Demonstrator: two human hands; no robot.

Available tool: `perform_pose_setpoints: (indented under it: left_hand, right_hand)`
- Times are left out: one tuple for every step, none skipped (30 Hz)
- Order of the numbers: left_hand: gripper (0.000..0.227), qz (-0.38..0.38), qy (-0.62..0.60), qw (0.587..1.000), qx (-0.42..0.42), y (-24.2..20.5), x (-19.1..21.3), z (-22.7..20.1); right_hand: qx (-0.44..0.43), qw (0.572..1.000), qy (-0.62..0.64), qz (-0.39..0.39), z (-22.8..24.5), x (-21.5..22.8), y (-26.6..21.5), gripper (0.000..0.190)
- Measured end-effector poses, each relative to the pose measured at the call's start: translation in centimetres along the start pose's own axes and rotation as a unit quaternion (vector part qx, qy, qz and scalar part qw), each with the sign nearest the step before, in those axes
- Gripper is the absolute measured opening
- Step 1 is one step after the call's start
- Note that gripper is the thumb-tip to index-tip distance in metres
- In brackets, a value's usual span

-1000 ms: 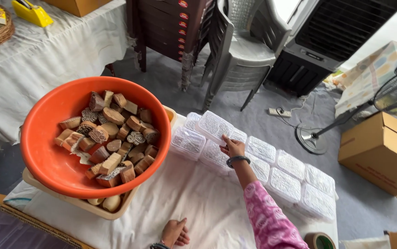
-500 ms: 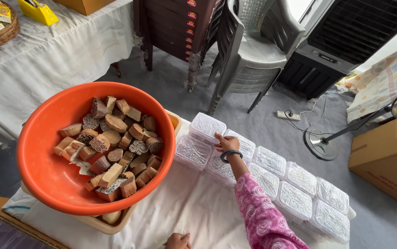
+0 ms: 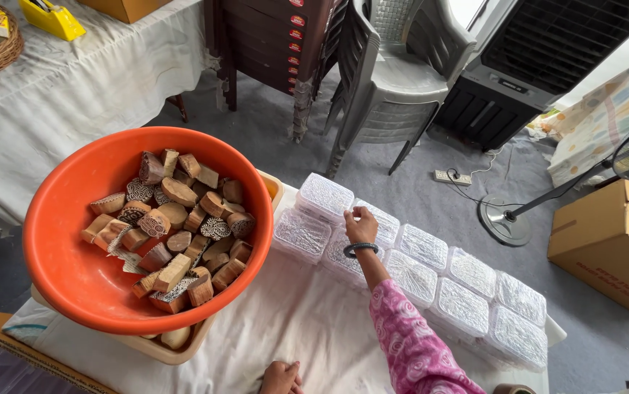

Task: The person unwraps a plastic container, wipes wooden decorative pieces with a cloth, and places them into the container. The person then closes the container and sets it aside.

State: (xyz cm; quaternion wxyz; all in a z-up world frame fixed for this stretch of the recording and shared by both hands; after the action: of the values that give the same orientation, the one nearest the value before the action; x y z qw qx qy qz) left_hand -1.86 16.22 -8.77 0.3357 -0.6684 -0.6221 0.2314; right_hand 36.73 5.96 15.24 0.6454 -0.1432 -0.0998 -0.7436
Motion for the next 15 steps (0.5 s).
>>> perform_pose_setpoints:
  left_hand:
    - [0.051, 0.002, 0.000, 1.000, -0.001, -0.7, 0.2, -0.9]
    - [0.051, 0.015, -0.024, 0.999, 0.019, -1.5, 0.4, -1.5]
    - [0.051, 0.028, -0.048, 0.998, 0.040, -2.3, 0.6, -2.2]
    - [0.051, 0.030, -0.046, 0.998, 0.037, -2.3, 0.7, -2.5]
    - [0.050, 0.026, -0.056, 0.997, 0.034, -2.2, 0.9, -2.9]
    - [0.049, 0.027, -0.065, 0.997, 0.036, -2.8, 0.7, -2.7]
    - [0.049, 0.032, -0.062, 0.997, 0.038, -3.9, 0.8, -3.2]
    - [0.051, 0.026, -0.045, 0.998, 0.034, -4.6, 1.2, -4.2]
    - [0.052, 0.020, -0.027, 0.999, 0.031, -5.4, 1.7, -5.0]
    - [0.052, 0.020, -0.028, 0.999, 0.033, -5.5, 1.7, -5.0]
    - [0.051, 0.028, -0.035, 0.999, 0.022, -5.6, 1.7, -5.0]
    - [0.050, 0.031, -0.045, 0.998, 0.011, -5.7, 1.8, -5.0]
    - [0.050, 0.027, -0.047, 0.998, 0.013, -5.4, 1.7, -4.7]
    - [0.047, 0.033, -0.047, 0.998, 0.006, -5.1, 1.6, -4.4]
    - [0.045, 0.038, -0.047, 0.998, -0.002, -4.8, 1.5, -4.1]
  right_hand:
    - [0.001, 1.000, -0.001, -0.002, -1.4, 0.7, -0.1, 0.031]
    - [0.105, 0.994, 0.014, -0.023, -2.5, 1.5, -0.5, 0.030]
    - [0.208, 0.977, 0.028, -0.044, -3.7, 2.4, -1.0, 0.028]
    - [0.210, 0.976, 0.027, -0.047, -2.8, 3.6, -3.5, 0.028]
    - [0.132, 0.987, 0.085, -0.035, -2.2, 4.8, -5.9, 0.029]
    - [0.046, 0.989, 0.139, -0.025, -2.1, 6.2, -8.9, 0.029]
    - [0.043, 0.989, 0.137, -0.030, -4.0, 7.6, -11.7, 0.029]
    - [0.067, 0.990, 0.123, -0.020, -5.5, 8.6, -14.1, 0.026]
    - [0.090, 0.990, 0.110, -0.011, -7.1, 9.5, -16.5, 0.024]
    - [0.087, 0.990, 0.109, -0.010, -9.8, 10.9, -19.0, 0.024]
    - [0.027, 0.990, 0.140, 0.016, -12.7, 12.1, -21.5, 0.023]
    - [-0.032, 0.984, 0.172, 0.046, -15.5, 13.1, -23.8, 0.022]
    - [-0.033, 0.983, 0.172, 0.051, -19.6, 14.9, -25.3, 0.022]
    - [-0.072, 0.979, 0.191, 0.029, -23.8, 16.7, -26.5, 0.023]
    - [-0.111, 0.972, 0.209, 0.007, -28.0, 18.4, -27.7, 0.024]
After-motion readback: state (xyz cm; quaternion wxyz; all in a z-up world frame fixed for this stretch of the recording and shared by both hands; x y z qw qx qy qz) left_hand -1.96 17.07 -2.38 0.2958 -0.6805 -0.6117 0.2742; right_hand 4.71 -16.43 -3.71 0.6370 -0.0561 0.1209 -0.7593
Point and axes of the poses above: each hand's wrist, its own y-axis towards the middle knuckle, its own x-axis out of the back of the hand, z = x × y, the point moved 2 cm from there along y, towards the middle knuckle, and after that the axes turned 13 degrees about y, right-handed, at the moved point
